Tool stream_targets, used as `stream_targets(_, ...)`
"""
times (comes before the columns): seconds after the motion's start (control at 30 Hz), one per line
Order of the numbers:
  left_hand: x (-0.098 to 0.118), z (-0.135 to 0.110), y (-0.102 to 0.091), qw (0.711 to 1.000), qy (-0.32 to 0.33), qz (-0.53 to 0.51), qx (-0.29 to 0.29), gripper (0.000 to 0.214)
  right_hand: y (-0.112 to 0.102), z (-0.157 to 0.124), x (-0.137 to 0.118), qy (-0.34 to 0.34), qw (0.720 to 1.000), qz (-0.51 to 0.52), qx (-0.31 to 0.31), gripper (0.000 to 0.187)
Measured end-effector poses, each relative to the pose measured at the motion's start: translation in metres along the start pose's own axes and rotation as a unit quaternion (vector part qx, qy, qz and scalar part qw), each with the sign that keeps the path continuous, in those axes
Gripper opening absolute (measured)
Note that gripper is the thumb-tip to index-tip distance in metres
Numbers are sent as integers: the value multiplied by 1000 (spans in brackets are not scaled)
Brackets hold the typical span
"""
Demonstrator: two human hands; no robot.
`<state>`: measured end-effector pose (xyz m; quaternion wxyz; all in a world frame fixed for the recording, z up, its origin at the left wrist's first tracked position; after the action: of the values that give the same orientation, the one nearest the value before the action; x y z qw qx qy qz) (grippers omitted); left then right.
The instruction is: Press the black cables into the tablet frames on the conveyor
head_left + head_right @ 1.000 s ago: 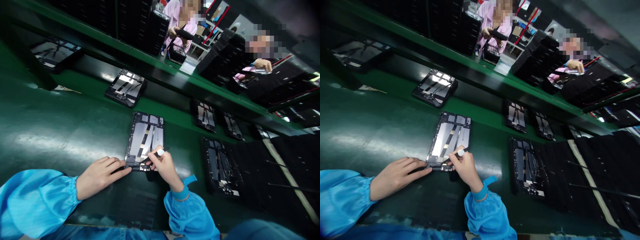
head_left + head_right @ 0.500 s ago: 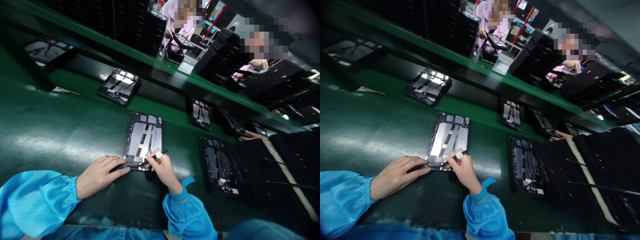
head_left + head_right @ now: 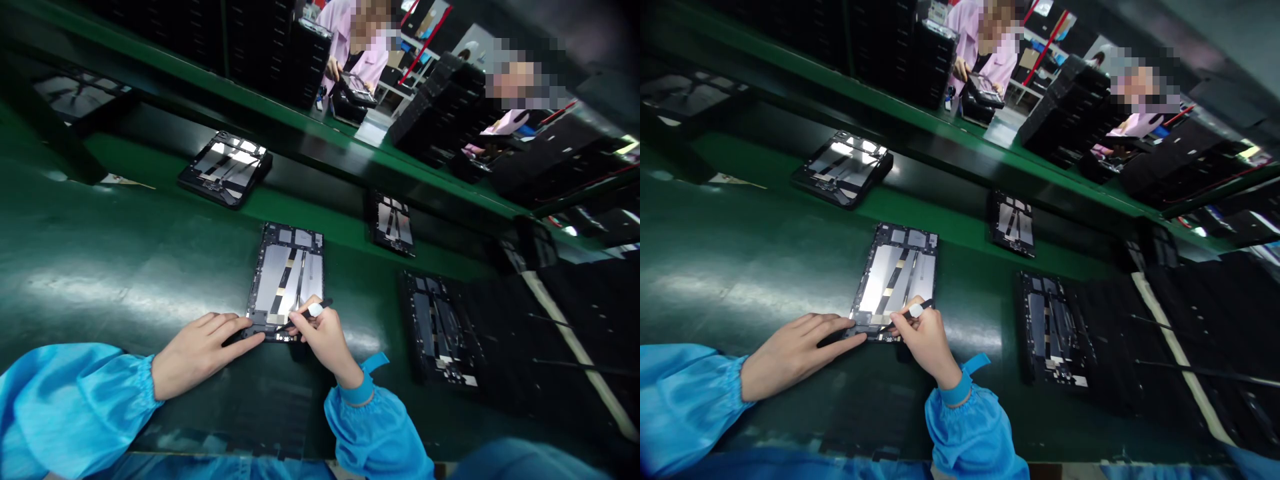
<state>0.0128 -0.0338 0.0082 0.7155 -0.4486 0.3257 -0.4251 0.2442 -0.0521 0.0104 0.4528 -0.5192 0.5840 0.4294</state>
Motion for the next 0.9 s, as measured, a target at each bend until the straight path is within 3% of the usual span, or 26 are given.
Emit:
stream_targets(0.27, 10, 19, -3, 1000, -18, 5, -9, 34, 0, 0, -2, -23, 1000, -8, -3, 18)
stream_targets(0.43, 3, 11, -7, 999, -1, -32, 1, 44, -3, 0, 0, -32, 999, 26, 27, 23)
stream_targets(0.5, -1, 9, -11, 999, 5, -43, 19, 38, -2, 0, 1, -45, 996, 55, 45, 29)
stream_targets(0.6, 4, 19, -14, 998, 33, -19, 50, 26, -4, -2, 1, -99, 986, 83, 107, 36)
stream_targets(0.7, 7, 47, -1, 997, 64, 15, 31, 26, -13, -7, 0, -179, 956, 93, 213, 37)
stream_targets(0.8, -24, 88, 29, 999, 31, 43, 0, 31, -22, -6, 2, -235, 931, 87, 267, 39)
stream_targets(0.9, -87, 138, 58, 998, -15, 48, 49, 30, -23, 7, 9, -236, 940, 71, 234, 41)
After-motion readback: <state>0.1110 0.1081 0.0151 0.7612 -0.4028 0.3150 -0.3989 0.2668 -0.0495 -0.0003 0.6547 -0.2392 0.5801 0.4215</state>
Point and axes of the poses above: each hand's wrist, its own z-axis towards the middle knuckle, its own y-axis out of the palm, x = y × z, the point moved 4 cm from there along z, towards the middle knuckle, and after that the axes turned 9 degrees about z, right-handed, at the moved point
